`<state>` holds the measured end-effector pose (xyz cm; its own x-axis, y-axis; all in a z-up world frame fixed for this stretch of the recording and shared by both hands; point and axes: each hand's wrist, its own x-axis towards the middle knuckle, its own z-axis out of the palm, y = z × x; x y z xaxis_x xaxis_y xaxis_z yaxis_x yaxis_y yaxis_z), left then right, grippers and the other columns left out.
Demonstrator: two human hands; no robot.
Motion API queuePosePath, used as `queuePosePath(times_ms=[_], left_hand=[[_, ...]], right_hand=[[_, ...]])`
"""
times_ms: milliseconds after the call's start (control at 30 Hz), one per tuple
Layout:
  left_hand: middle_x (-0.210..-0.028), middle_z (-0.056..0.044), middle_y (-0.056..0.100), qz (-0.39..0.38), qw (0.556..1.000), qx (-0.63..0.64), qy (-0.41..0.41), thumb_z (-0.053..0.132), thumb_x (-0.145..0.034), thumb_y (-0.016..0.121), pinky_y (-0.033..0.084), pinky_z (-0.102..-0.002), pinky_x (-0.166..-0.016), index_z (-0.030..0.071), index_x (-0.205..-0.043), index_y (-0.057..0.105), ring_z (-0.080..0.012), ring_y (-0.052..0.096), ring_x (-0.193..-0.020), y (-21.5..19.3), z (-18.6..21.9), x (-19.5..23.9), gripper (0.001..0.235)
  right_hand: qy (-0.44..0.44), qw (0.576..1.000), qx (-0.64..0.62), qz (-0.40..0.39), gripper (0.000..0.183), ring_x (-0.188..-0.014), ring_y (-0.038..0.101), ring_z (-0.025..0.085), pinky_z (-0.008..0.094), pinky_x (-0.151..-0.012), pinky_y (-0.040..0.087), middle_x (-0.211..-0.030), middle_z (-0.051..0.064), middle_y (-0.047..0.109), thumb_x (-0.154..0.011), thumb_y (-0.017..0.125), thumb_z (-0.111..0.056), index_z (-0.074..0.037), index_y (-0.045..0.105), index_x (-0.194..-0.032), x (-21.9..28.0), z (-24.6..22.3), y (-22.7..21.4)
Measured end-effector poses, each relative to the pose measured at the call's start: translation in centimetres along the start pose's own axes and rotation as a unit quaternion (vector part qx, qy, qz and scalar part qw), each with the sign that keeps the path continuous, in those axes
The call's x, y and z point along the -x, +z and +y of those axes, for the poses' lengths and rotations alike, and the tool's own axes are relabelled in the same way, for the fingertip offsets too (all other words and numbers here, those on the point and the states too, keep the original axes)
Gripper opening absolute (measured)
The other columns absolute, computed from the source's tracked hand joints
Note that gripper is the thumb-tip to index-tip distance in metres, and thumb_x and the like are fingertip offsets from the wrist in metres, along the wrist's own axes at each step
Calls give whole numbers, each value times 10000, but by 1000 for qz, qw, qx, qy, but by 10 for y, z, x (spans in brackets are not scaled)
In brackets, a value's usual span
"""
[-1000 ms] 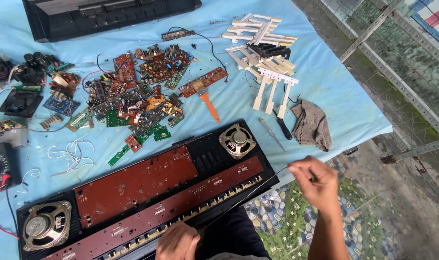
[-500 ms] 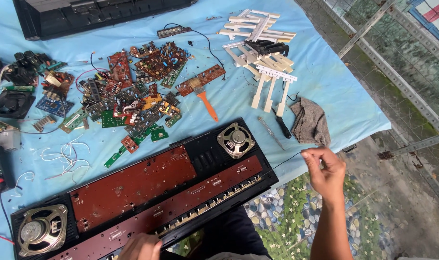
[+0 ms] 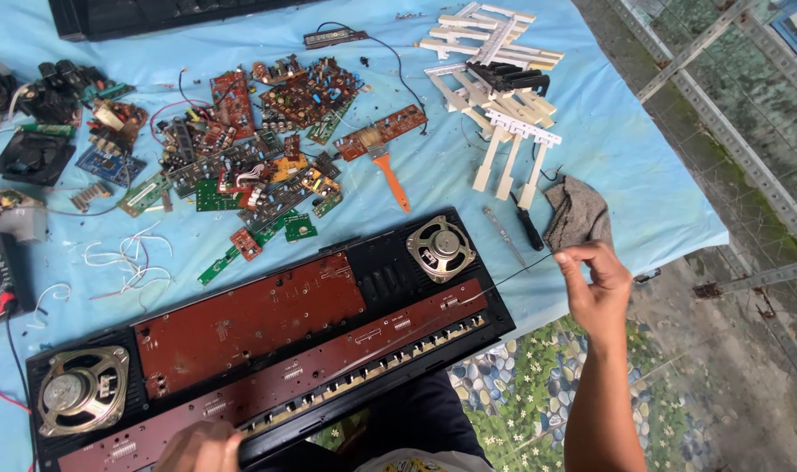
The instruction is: The person works on the internal components of a disassembled electronic device, connecting wires to two speakers mounted on a circuit board. They handle various wires and small electronic parts scattered on a blue cloth, using their hands to route and attach the connections.
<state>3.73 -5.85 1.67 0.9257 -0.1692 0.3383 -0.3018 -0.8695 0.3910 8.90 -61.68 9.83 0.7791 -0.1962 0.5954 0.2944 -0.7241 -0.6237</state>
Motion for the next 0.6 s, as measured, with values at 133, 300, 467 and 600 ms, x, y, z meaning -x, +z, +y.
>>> queuePosePath(times_ms=[133, 300, 467, 600], left_hand=[[-764, -85, 645, 89, 993, -38, 73, 125, -988, 615, 404, -458, -680, 83, -823, 683, -287, 575, -644, -37, -25, -23, 183], [-835, -16, 658, 66, 967, -244, 40, 301, -1136, 658, 475, -371, -861, 154, -1008, 700, -247, 629, -781, -48, -81, -35, 200], [-844, 58, 661, 53, 948, -312, 45, 362, -1125, 662, 479, -311, -994, 230, -1031, 700, -157, 656, -839, -55, -96, -58, 166], [-851, 60, 656, 53, 945, -319, 39, 380, -1138, 661, 469, -318, -980, 257, -993, 688, -162, 646, -840, -52, -103, -58, 193]], right_hand=[[-41, 995, 32, -84, 74, -921, 657, 216, 342, -842, 531, -981, 96, 712, -974, 741, -77, -30, 733, -1031, -3, -15, 33], [-163, 968, -10, -191, 99, -877, 647, 261, 362, -844, 515, -949, 110, 678, -973, 706, -93, -9, 712, -1025, -19, -50, 83], [-170, 964, 11, -203, 106, -962, 625, 293, 393, -860, 515, -1026, 118, 658, -982, 717, -94, -22, 734, -1057, -29, -29, 120], [-178, 958, 14, -223, 123, -929, 594, 282, 383, -797, 488, -971, 107, 642, -956, 754, -77, -18, 753, -1064, -37, -27, 132]])
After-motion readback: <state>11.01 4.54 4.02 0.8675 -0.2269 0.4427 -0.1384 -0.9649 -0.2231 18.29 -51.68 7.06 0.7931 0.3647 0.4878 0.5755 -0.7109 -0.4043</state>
